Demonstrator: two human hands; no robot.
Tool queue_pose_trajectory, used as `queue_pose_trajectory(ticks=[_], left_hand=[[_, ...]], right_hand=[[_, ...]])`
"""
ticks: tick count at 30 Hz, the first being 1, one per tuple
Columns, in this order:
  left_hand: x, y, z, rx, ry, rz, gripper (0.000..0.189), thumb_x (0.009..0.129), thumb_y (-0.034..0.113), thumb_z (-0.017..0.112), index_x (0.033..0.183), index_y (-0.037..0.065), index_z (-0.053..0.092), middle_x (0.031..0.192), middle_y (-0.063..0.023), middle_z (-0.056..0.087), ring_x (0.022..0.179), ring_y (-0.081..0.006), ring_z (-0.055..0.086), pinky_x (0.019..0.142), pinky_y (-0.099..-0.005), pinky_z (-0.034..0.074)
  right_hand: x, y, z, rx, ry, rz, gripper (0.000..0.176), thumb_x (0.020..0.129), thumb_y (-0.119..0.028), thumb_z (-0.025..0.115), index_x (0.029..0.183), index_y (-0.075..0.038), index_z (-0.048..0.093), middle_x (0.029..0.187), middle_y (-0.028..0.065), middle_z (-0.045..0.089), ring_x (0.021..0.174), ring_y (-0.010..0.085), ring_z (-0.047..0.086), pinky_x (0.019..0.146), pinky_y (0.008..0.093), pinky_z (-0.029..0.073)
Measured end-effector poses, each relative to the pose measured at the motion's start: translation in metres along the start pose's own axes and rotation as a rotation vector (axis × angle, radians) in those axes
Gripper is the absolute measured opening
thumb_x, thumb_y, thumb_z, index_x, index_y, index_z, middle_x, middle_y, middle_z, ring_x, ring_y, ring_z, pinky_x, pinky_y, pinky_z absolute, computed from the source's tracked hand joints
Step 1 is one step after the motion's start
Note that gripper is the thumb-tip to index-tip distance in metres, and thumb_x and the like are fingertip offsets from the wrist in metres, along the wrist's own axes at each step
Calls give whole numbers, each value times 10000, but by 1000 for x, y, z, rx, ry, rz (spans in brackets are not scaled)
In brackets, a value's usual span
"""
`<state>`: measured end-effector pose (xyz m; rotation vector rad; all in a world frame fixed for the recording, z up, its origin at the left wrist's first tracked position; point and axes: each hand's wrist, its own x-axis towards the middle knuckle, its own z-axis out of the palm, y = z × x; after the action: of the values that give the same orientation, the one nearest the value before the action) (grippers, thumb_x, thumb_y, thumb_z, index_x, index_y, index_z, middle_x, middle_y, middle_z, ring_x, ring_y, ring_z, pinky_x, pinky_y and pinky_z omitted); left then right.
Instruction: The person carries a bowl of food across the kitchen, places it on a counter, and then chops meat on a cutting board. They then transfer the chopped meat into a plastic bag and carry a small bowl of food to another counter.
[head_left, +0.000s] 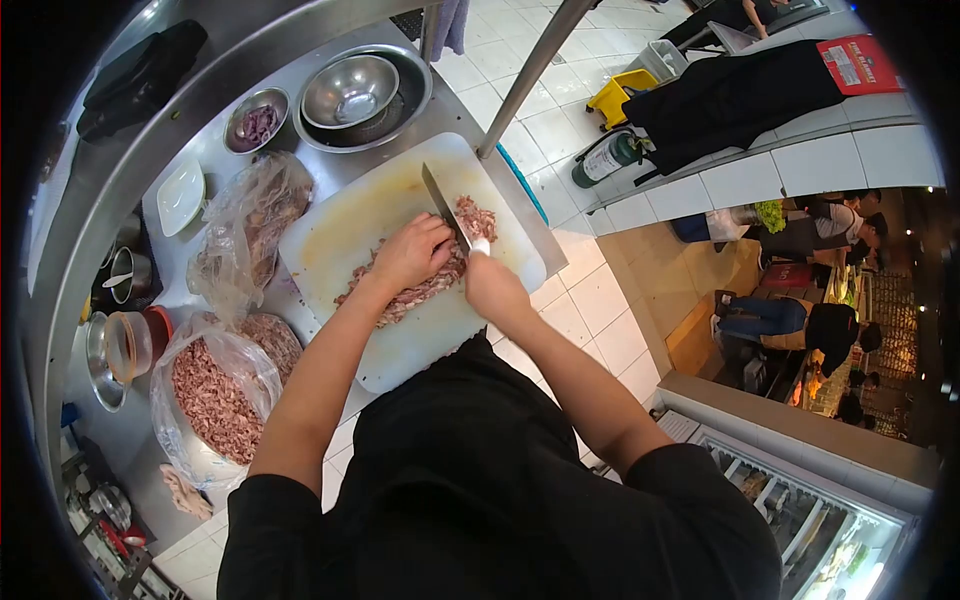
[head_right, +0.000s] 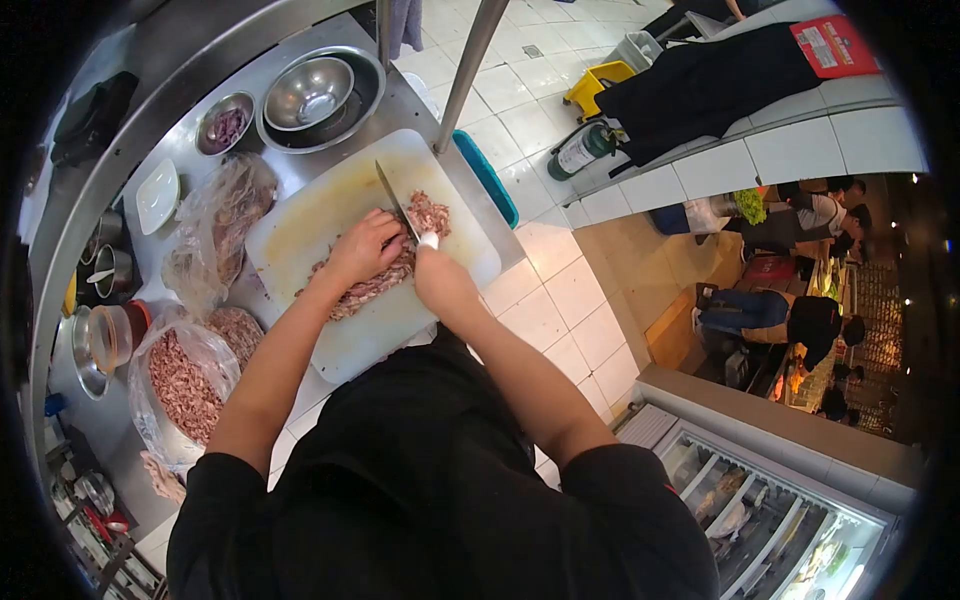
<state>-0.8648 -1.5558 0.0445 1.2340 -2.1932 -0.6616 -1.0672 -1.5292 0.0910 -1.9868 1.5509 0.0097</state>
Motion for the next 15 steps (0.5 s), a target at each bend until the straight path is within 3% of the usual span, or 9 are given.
queue_pose_trajectory(ticks=[2,5,6,9,12,14,15], left_hand=[[0,-2,3,43,30,0,184,924,161,710,1039,20,743,1039,-116,710,1094,-330,647,945,-453,559],[-2,4,-1,53,66,18,164,925,160,708,1013,23,724,1050,-126,704,1078,-341,647,934,-461,559],[0,3,-2,59,66,19,164,925,160,708,1013,23,724,1050,-126,704,1078,-341,647,934,-461,559],[1,2,0,112,-4,-8,163,918,158,707,1010,25,726,1061,-129,699,1071,-356,645,938,-469,560],[0,5,-2,108,-5,-16,201,941,183,723,1045,13,749,1095,-130,716,1093,-357,654,954,-457,563],[-10,14,-3,89,-21,-143,417,1012,324,691,1273,0,713,1313,-169,699,1275,-368,616,1081,-476,517],[-15,28,-3,97,-27,-154,417,1012,324,691,1273,0,713,1313,-169,699,1275,-368,616,1081,-476,517]], right_hand=[[21,9,0,64,38,-43,182,963,-39,531,1056,87,622,972,356,735,953,526,739,848,600,580],[-10,-4,-25,110,-35,4,158,950,-22,535,1021,84,628,931,356,729,921,536,735,830,599,583],[-17,-1,-8,104,54,-69,165,943,-7,535,1037,90,629,909,363,725,901,541,732,819,596,584],[8,5,19,96,67,-22,185,933,2,536,1070,95,617,913,370,721,896,538,733,818,602,581],[19,21,7,203,96,-94,190,1018,-80,549,1065,99,592,907,378,712,888,551,721,793,627,555],[22,23,-25,254,83,-119,220,1052,-119,550,1056,99,586,906,379,710,887,557,716,783,635,545],[17,27,-32,278,27,-90,251,1072,-150,548,1057,98,582,908,380,709,888,561,713,779,637,539]])
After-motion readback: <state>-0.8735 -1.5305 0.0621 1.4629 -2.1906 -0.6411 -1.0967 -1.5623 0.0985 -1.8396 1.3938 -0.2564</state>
